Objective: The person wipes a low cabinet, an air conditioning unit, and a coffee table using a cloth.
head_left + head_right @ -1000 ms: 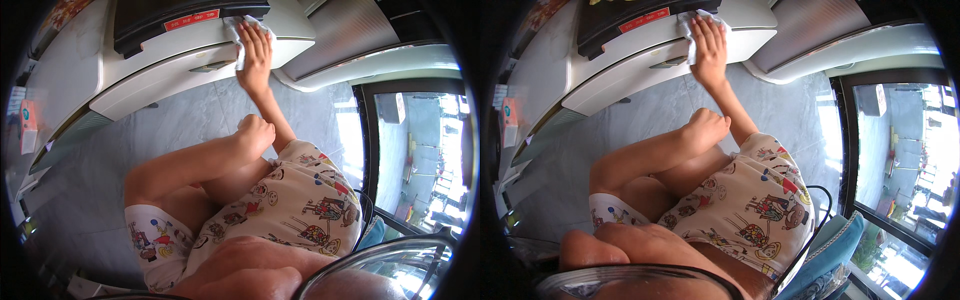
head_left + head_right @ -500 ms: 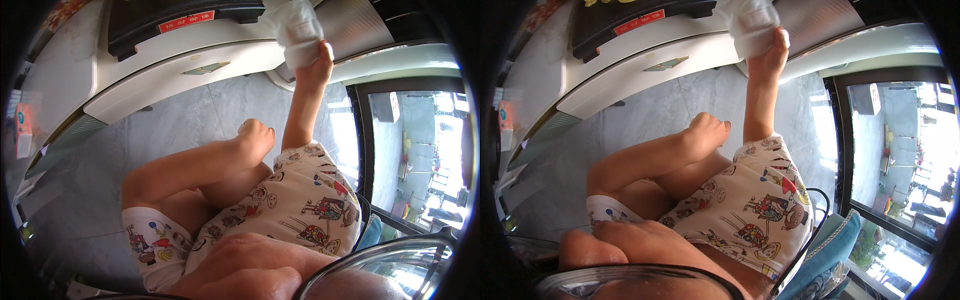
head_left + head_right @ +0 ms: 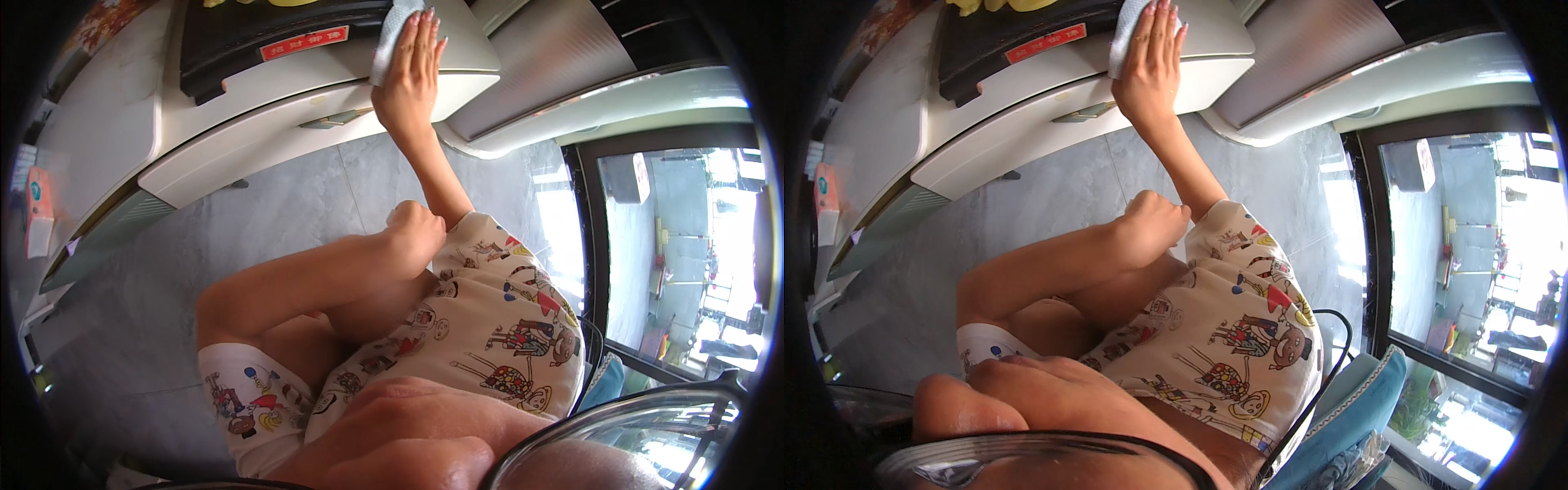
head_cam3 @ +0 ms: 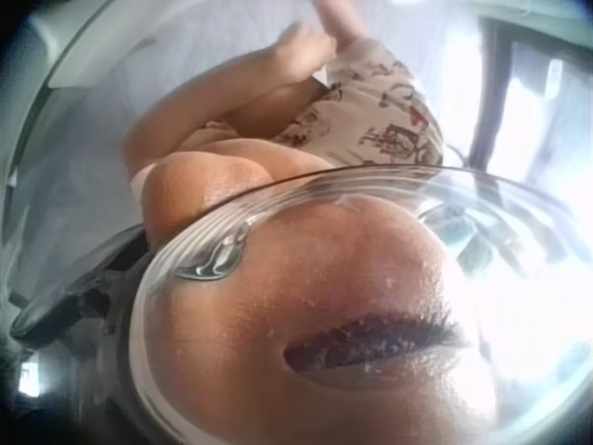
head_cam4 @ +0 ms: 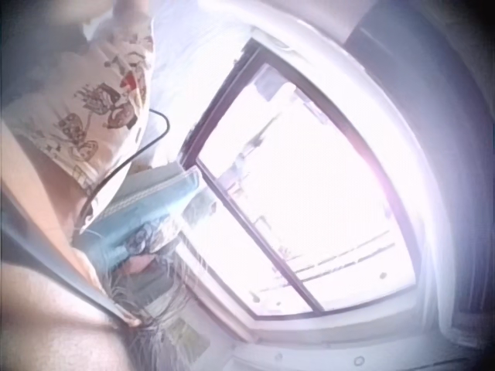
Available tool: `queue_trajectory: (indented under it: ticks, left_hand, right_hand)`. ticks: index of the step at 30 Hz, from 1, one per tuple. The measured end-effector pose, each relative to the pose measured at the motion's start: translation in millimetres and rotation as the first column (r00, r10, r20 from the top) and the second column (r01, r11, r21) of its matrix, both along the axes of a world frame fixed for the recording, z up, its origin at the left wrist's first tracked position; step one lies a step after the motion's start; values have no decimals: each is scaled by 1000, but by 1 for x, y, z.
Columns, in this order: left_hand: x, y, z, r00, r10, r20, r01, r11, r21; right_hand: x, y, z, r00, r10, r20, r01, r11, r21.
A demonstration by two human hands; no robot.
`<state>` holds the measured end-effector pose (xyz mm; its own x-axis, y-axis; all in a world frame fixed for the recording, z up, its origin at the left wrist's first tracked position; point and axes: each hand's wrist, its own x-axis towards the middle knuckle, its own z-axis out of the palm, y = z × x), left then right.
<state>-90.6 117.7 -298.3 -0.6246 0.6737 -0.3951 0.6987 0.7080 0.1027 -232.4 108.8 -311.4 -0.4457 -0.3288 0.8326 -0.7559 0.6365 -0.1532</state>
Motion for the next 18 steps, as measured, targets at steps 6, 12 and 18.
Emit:
queue_trajectory:
  ticks: [6, 12, 18]
  left_hand:
    - [-2, 2, -12, 1000, 23, -16, -19, 980, 200]
    - [-18, 20, -28, 996, 7, -87, 8, 985, 170]
    - [-25, 13, -30, 993, 121, -9, -118, 981, 152]
  right_hand:
    - [-7, -3, -19, 985, 62, 159, -38, 988, -152]
    - [-30, 8, -12, 997, 81, 12, -75, 967, -242]
    - [-36, 15, -5, 998, 41, -53, -50, 982, -183]
